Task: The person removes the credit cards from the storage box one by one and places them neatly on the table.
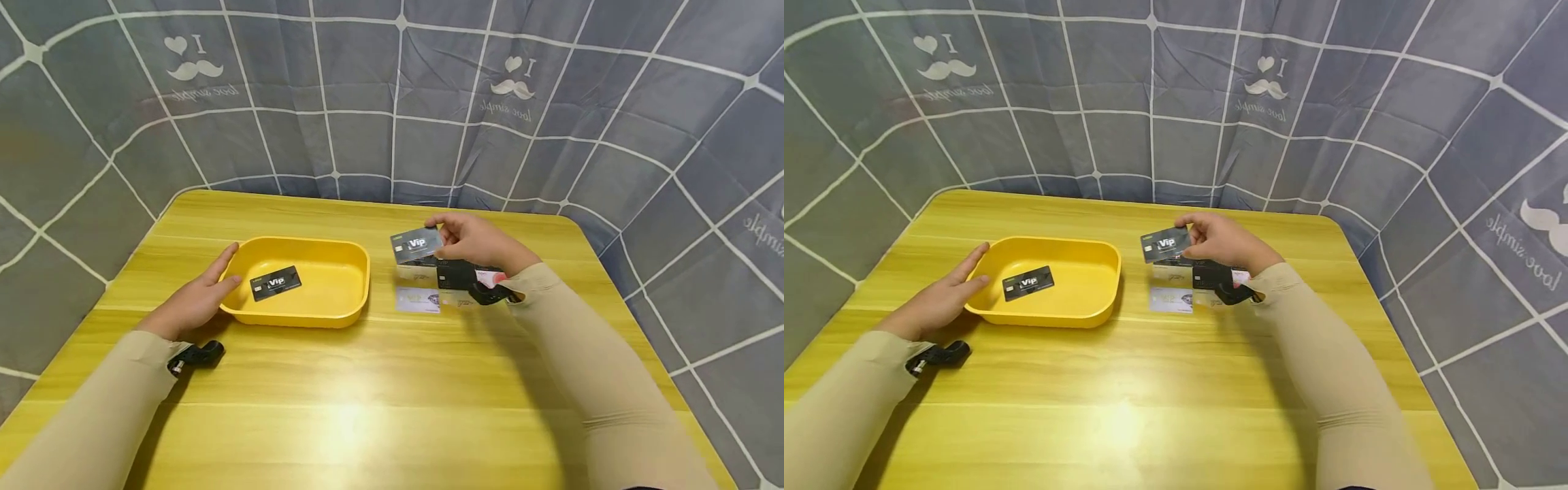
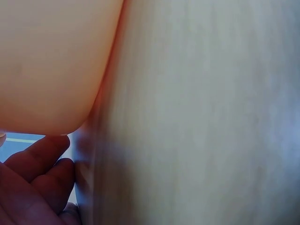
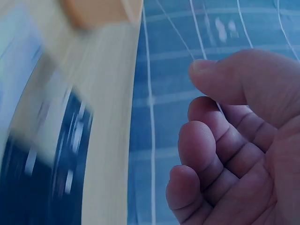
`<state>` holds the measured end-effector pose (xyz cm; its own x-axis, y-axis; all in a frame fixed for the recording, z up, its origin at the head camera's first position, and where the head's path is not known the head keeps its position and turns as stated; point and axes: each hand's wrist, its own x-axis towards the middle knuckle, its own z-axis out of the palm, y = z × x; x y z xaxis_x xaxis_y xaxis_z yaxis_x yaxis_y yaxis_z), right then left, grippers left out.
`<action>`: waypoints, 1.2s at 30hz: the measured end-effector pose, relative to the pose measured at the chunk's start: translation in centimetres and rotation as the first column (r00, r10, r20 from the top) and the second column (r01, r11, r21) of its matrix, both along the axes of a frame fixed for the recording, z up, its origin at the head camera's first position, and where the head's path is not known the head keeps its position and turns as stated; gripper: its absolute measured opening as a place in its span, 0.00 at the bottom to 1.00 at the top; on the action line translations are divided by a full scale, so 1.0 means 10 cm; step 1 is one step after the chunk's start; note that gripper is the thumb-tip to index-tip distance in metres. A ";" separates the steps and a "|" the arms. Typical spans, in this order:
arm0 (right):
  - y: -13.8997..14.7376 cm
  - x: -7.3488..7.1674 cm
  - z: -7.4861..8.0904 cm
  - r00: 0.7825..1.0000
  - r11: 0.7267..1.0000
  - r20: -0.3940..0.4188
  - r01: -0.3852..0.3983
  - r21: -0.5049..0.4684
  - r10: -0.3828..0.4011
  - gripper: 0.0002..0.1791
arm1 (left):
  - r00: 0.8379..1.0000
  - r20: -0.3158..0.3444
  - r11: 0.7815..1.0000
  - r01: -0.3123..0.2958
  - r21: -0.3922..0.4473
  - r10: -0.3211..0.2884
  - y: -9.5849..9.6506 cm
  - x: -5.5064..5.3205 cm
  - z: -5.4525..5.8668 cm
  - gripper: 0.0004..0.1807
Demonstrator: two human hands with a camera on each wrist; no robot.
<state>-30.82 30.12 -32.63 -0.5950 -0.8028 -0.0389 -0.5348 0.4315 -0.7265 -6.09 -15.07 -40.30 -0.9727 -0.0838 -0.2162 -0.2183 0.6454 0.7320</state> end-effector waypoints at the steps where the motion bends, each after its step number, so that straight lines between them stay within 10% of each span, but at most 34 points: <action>1: 0.14 -0.03 -0.01 1.000 1.000 -0.006 0.023 0.012 -0.023 0.30 | 1.000 0.002 1.000 0.004 0.004 -0.004 0.00 0.00 0.00 0.40; 17: 1.53 0.05 -0.39 0.979 0.969 -0.011 0.203 0.138 -0.203 0.29 | 1.000 0.008 0.999 0.025 0.020 -0.026 -0.07 -0.01 -0.02 0.40; 36: 1.76 0.18 -0.74 0.964 0.949 0.035 0.251 0.191 -0.262 0.33 | 1.000 0.002 0.998 0.019 0.056 -0.019 -0.02 0.00 0.03 0.40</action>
<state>-29.06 47.68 -39.99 -0.7722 -0.5988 -0.2126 -0.3466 0.6774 -0.6488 -6.05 -15.30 -40.04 -0.9736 -0.0531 -0.2221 -0.2080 0.6076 0.7665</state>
